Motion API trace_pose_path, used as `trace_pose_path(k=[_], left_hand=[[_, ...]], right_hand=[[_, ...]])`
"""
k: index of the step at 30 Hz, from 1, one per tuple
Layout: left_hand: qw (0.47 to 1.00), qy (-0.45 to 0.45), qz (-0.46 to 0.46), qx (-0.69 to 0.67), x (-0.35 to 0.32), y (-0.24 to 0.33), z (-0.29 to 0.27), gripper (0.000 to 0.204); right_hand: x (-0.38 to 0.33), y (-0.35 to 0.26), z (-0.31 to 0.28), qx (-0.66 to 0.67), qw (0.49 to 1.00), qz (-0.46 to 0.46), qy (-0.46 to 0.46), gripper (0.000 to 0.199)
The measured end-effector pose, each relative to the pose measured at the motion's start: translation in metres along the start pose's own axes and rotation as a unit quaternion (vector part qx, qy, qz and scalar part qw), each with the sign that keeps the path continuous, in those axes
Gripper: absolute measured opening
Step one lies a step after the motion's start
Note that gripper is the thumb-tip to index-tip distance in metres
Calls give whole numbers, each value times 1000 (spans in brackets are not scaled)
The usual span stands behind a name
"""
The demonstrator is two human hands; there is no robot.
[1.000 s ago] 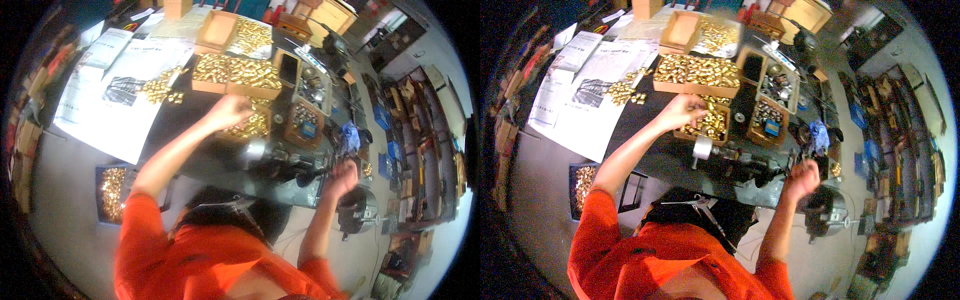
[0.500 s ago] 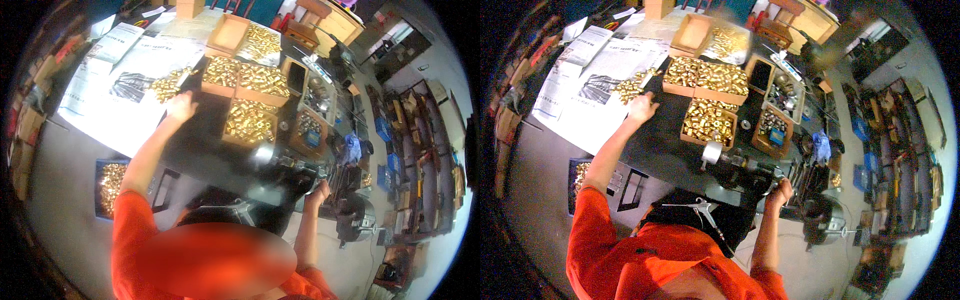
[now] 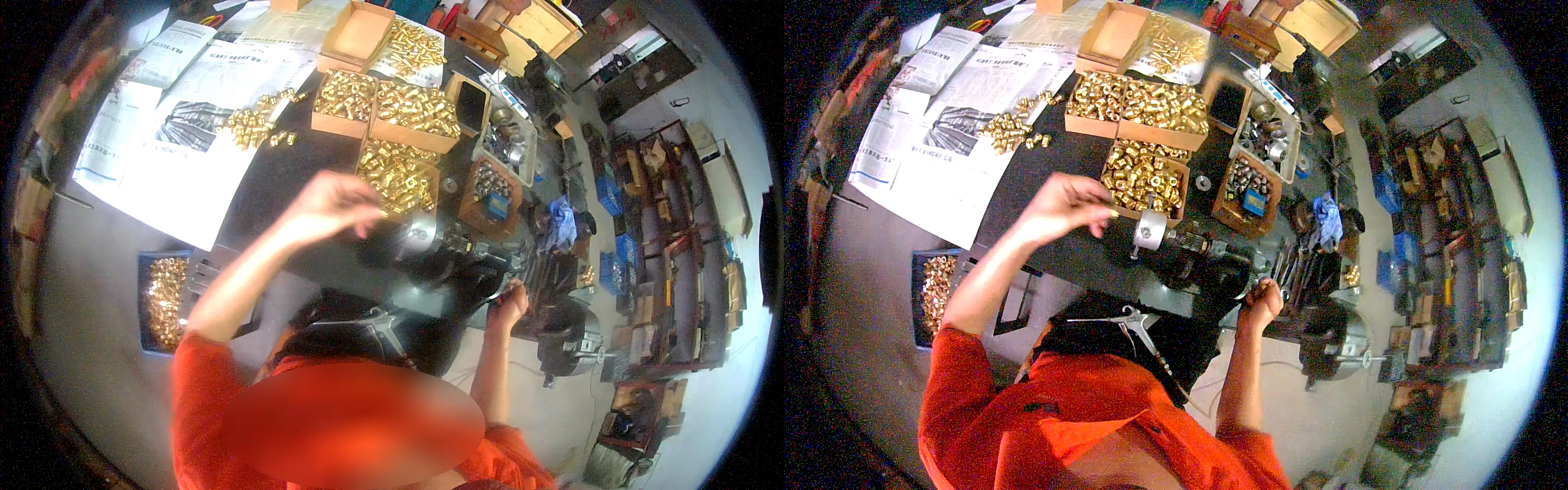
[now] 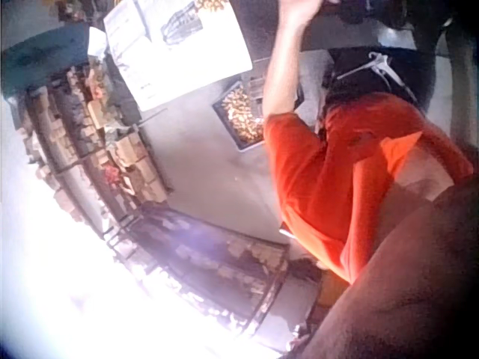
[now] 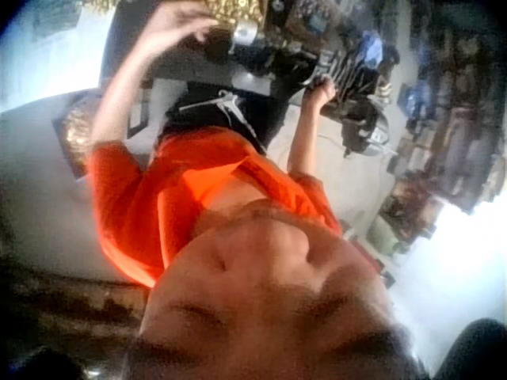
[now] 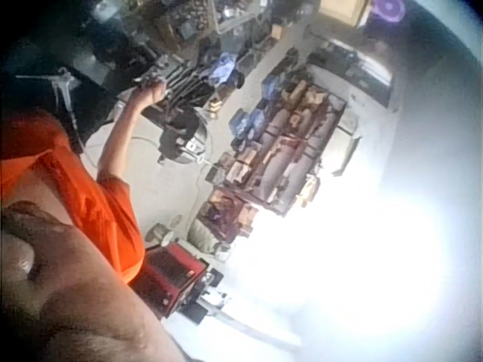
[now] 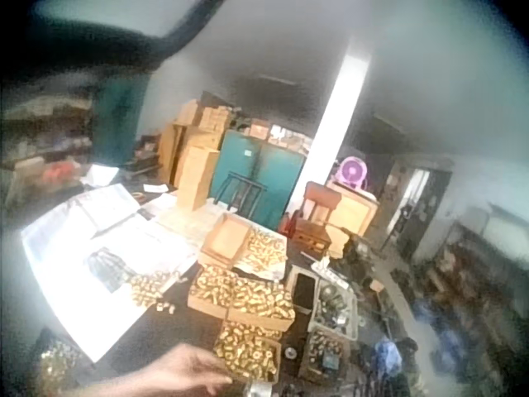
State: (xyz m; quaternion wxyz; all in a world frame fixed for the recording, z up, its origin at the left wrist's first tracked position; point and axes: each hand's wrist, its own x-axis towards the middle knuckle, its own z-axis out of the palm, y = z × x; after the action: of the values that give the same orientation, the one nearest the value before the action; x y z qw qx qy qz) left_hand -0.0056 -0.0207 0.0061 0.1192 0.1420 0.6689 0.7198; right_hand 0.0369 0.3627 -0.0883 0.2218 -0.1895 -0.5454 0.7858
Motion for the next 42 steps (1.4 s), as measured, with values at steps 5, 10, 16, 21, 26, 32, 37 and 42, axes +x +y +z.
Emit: trace_pose_path(k=[5, 10, 16, 21, 26, 32, 37, 42], left_hand=[[999, -10, 40, -28, 8, -3, 28, 11], [999, -12, 38, -20, 12, -10, 28, 12], [999, -14, -1, -40, 6, -7, 30, 11], [999, 21, 25, -6, 0, -3, 35, 11], [996, 78, 30, -38, -3, -10, 46, 10], [996, 58, 53, -33, 5, -17, 45, 11], [997, 31, 61, -38, 4, -12, 41, 8], [996, 17, 55, -65, 2, -13, 43, 4]], right_hand=[[-5, -4, 3, 31, 999, -8, 17, 17], [-18, -18, -4, 49, 999, -16, -15, 15], [-16, -22, 10, 15, 1000, -3, 7, 15], [-3, -4, 0, 1, 1000, 4, 3, 17], [1, 2, 13, -8, 999, -15, 51, 12], [20, 14, 8, 25, 996, -57, 59, 15], [-18, -20, 0, -16, 999, -42, 22, 18], [-20, -70, 25, 16, 996, -87, -21, 22]])
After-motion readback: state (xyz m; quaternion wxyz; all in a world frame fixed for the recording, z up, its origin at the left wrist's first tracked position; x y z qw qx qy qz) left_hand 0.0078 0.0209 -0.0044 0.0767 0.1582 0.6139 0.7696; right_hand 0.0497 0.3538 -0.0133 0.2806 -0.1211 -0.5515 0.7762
